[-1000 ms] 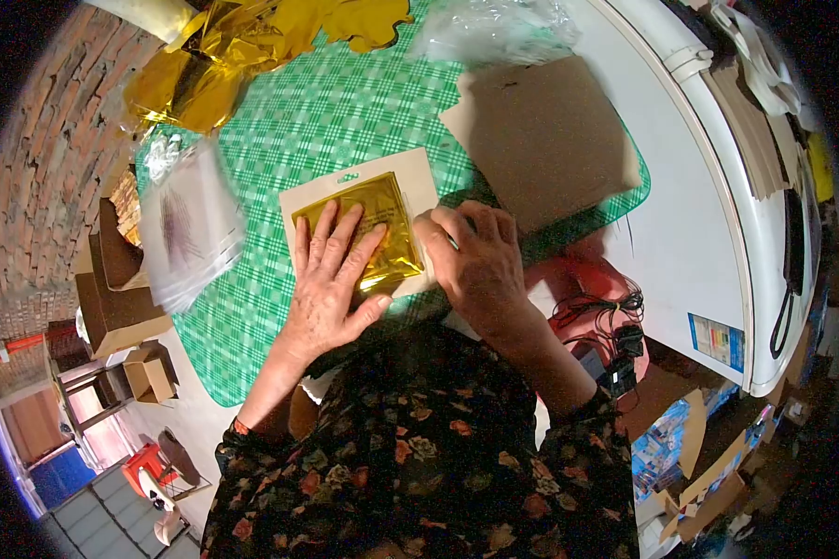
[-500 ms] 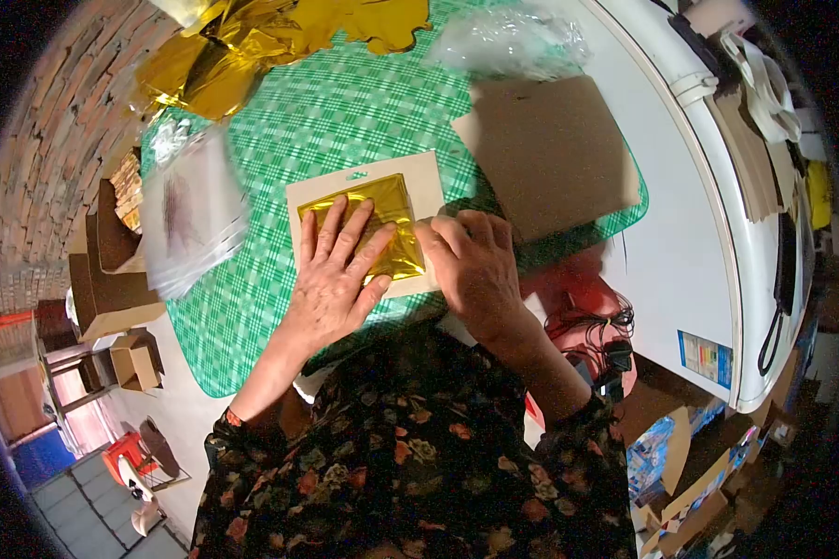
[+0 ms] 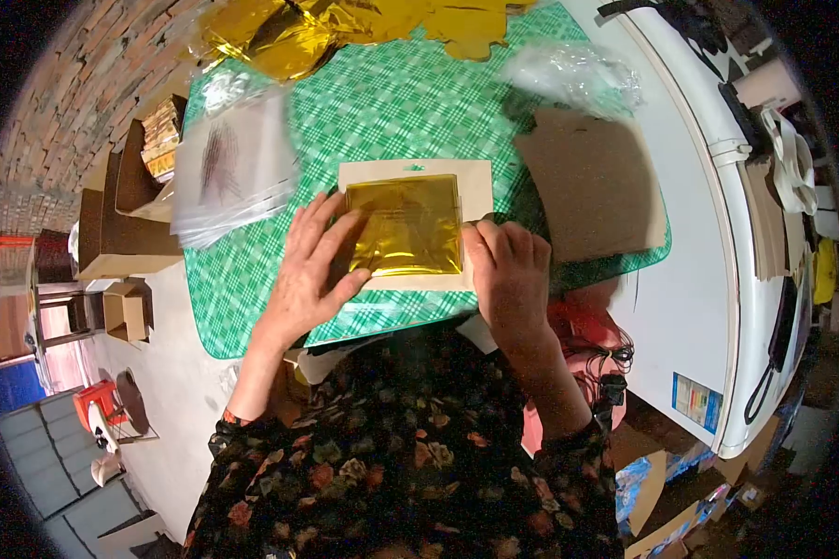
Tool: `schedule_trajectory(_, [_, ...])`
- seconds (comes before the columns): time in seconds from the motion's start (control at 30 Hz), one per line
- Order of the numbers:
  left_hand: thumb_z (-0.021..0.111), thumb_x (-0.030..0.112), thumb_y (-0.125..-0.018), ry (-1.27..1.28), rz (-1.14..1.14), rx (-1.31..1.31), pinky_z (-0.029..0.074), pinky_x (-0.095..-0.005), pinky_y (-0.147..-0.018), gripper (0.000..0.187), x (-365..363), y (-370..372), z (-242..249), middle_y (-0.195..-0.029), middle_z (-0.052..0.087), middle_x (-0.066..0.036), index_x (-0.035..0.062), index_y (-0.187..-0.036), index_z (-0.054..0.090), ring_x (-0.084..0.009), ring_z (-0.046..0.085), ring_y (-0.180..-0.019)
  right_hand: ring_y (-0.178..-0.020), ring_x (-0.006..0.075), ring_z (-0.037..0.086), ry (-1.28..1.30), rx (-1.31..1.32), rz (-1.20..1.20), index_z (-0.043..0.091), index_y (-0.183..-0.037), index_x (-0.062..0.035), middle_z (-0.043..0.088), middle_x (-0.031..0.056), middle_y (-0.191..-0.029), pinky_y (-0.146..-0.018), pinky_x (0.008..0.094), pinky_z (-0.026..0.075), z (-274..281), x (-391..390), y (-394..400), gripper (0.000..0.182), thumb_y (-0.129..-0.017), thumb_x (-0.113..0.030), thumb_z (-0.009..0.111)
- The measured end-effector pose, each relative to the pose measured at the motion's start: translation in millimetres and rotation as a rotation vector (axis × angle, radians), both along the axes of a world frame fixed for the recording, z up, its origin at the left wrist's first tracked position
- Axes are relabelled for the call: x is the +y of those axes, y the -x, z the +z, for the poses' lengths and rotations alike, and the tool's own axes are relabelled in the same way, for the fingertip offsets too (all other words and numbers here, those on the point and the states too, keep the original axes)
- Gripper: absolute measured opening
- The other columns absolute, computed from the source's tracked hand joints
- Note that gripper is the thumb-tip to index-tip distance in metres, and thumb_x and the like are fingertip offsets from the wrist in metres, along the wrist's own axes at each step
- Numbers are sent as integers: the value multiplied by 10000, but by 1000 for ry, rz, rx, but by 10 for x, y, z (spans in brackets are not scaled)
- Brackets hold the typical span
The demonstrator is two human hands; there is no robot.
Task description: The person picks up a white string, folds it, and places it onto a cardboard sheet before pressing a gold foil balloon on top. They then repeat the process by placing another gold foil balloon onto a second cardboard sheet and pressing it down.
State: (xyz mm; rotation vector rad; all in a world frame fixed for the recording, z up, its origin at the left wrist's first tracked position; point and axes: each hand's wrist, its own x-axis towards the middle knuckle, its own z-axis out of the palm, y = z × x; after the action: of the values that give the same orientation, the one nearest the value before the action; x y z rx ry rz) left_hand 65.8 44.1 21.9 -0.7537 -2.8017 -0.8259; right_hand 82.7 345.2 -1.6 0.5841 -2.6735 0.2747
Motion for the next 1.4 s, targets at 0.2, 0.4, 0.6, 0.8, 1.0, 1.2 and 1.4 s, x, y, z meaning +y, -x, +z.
schedule_trajectory(0.2, [807,339,-925,-5,5,-25,293,-611,-1278,670,-144,-234,-63,-1632,458,-192,84,-1501,578,-445,388,-1535,-1209,263,555,-56,-8,-4,668,-1319,-108,600,29,-1267,-1040,476,417,38,-41,-7,453,-869,-142,706])
schedule_trajectory(0.4, [796,292,-929,-4,-9,14,327,-607,-1263,565,-116,-221,-69,-1529,555,-199,51,-1414,633,-437,458,-1487,-1209,260,557,-85,-2,5,644,-1348,-121,596,25,-1268,-1047,472,417,-33,-15,-3,499,-854,-130,715])
schedule_trajectory(0.6, [808,181,-860,-115,-32,119,448,-582,-1146,470,-130,-266,-59,-1351,641,-167,17,-1285,690,-408,573,-1353,-1204,254,562,-98,-6,-7,636,-1357,-124,594,22,-1274,-1049,462,418,5,-53,-5,501,-861,-102,711])
schedule_trajectory(0.8, [808,195,-869,-21,-61,192,481,-517,-1072,333,-93,-622,-129,-1239,678,-106,51,-1165,760,-333,621,-1233,-1202,249,564,-92,-39,-14,635,-1360,-137,602,19,-1277,-1052,460,418,35,-61,-2,493,-875,-97,709])
schedule_trajectory(1.0, [785,279,-911,40,68,172,453,-520,-1075,392,119,-856,-230,-1328,620,-90,122,-1270,758,-319,564,-1282,-1209,250,562,-73,-53,-16,626,-1372,-145,606,18,-1295,-1059,459,412,62,-70,-15,495,-887,-87,708])
schedule_trajectory(1.2, [724,382,-971,113,138,184,415,-523,-1095,435,168,-911,-264,-1384,593,-93,148,-1338,735,-343,509,-1312,-1228,260,554,-97,-77,-20,619,-1385,-145,603,27,-1302,-1071,465,405,44,-53,-23,488,-906,-97,701])
schedule_trajectory(1.4, [684,428,-1006,169,208,177,369,-543,-1131,521,212,-925,-280,-1455,567,-117,164,-1455,674,-370,477,-1350,-1238,262,549,-85,-79,-20,617,-1393,-145,601,28,-1310,-1075,477,402,40,-53,-18,491,-909,-104,691])
